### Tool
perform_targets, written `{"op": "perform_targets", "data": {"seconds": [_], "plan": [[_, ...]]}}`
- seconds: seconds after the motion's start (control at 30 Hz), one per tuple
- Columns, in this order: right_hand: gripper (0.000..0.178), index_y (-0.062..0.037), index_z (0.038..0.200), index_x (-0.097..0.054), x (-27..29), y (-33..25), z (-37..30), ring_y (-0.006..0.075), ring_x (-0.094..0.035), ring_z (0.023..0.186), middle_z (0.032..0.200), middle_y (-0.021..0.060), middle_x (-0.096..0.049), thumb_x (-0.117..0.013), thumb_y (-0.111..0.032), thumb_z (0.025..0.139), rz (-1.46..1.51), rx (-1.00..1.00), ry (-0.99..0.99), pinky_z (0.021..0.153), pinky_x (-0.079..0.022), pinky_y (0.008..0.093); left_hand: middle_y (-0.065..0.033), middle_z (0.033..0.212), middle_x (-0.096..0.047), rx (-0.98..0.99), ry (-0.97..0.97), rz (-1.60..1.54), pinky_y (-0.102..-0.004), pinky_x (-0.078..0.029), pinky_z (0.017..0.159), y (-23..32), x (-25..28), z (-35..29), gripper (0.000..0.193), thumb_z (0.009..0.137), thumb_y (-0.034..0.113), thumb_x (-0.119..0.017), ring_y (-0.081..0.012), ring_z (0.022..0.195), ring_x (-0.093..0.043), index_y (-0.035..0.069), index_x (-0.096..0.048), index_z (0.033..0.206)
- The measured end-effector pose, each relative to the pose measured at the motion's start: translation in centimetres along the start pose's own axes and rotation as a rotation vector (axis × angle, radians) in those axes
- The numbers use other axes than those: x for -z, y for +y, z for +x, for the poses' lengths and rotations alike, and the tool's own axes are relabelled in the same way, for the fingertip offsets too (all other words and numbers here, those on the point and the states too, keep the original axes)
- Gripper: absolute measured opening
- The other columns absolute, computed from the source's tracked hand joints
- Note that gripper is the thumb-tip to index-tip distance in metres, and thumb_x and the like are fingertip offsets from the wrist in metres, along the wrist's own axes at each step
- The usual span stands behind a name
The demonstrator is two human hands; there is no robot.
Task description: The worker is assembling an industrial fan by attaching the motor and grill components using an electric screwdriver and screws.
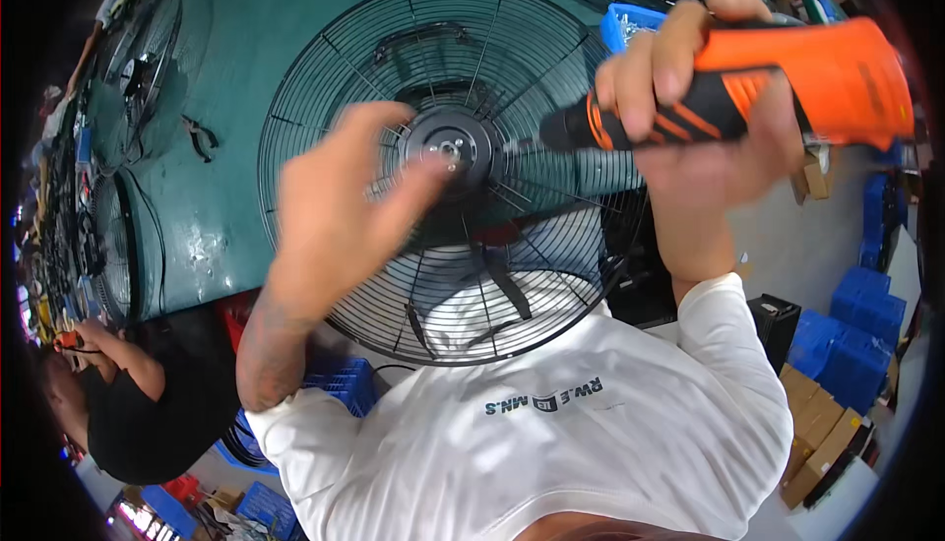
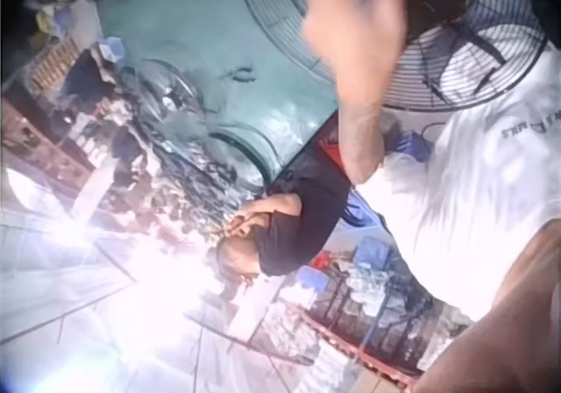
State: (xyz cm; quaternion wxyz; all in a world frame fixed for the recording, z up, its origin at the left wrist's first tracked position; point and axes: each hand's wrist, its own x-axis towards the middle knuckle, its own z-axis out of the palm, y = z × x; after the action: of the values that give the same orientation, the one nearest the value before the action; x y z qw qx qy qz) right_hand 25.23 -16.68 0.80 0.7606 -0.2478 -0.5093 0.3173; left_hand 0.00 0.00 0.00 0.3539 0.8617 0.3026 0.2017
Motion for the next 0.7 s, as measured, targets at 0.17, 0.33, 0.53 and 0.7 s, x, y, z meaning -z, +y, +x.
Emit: {"op": "perform_targets", "data": {"seconds": [0.17, 0.33, 0.53, 0.7], "plan": [[0.041, -0.0024, 0.125, -0.048, 0.7, 4.6, 3.2, 0.024, -0.064, 0.062, 0.081, 0.0116, -0.06, -0.058, -0.033, 0.1, -0.153, -0.043, 0.323, 0.065, -0.057, 0.0419, 0.0047, 0.071, -0.039, 0.397, 0.19, -0.704, -0.0198, -0.022, 0.049, -8.4, 4.7, 0.4, 0.026, 0.099, 0.009, -0.048, -0.0029, 0.057, -0.03, -0.002, -0.06, 0.12], [0.031, 0.0006, 0.11, -0.059, 0.3, 7.5, 4.0, 0.0139, -0.062, 0.052, 0.066, 0.0085, -0.064, -0.073, -0.019, 0.091, -0.242, -0.091, 0.387, 0.05, -0.049, 0.0287, 0.0047, 0.07, -0.039, 0.46, 0.266, -0.928, -0.0193, -0.021, 0.045, -15.5, 6.7, -1.7, 0.027, 0.107, 0.018, -0.05, -0.0016, 0.055, -0.03, -0.002, -0.059, 0.123], [0.024, 0.001, 0.104, -0.059, 0.1, 8.5, 4.2, 0.0078, -0.057, 0.051, 0.057, 0.0004, -0.059, -0.072, -0.015, 0.091, -0.329, -0.18, 0.31, 0.049, -0.045, 0.0246, 0.0071, 0.068, -0.036, 0.559, 0.263, -0.92, -0.0194, -0.021, 0.044, -19.3, 5.1, -2.9, 0.034, 0.108, 0.028, -0.052, -0.0009, 0.053, -0.027, -0.002, -0.061, 0.121], [0.023, 0.0007, 0.104, -0.059, 0.3, 8.9, 4.4, 0.0066, -0.054, 0.048, 0.057, -0.0004, -0.058, -0.071, -0.014, 0.091, -0.357, -0.17, 0.266, 0.048, -0.043, 0.0245, 0.0105, 0.066, -0.032, 0.622, 0.184, -0.763, -0.0199, -0.02, 0.045, -18.9, 3.4, -2.5, 0.04, 0.108, 0.032, -0.051, 0.0, 0.054, -0.027, -0.002, -0.064, 0.124]]}}
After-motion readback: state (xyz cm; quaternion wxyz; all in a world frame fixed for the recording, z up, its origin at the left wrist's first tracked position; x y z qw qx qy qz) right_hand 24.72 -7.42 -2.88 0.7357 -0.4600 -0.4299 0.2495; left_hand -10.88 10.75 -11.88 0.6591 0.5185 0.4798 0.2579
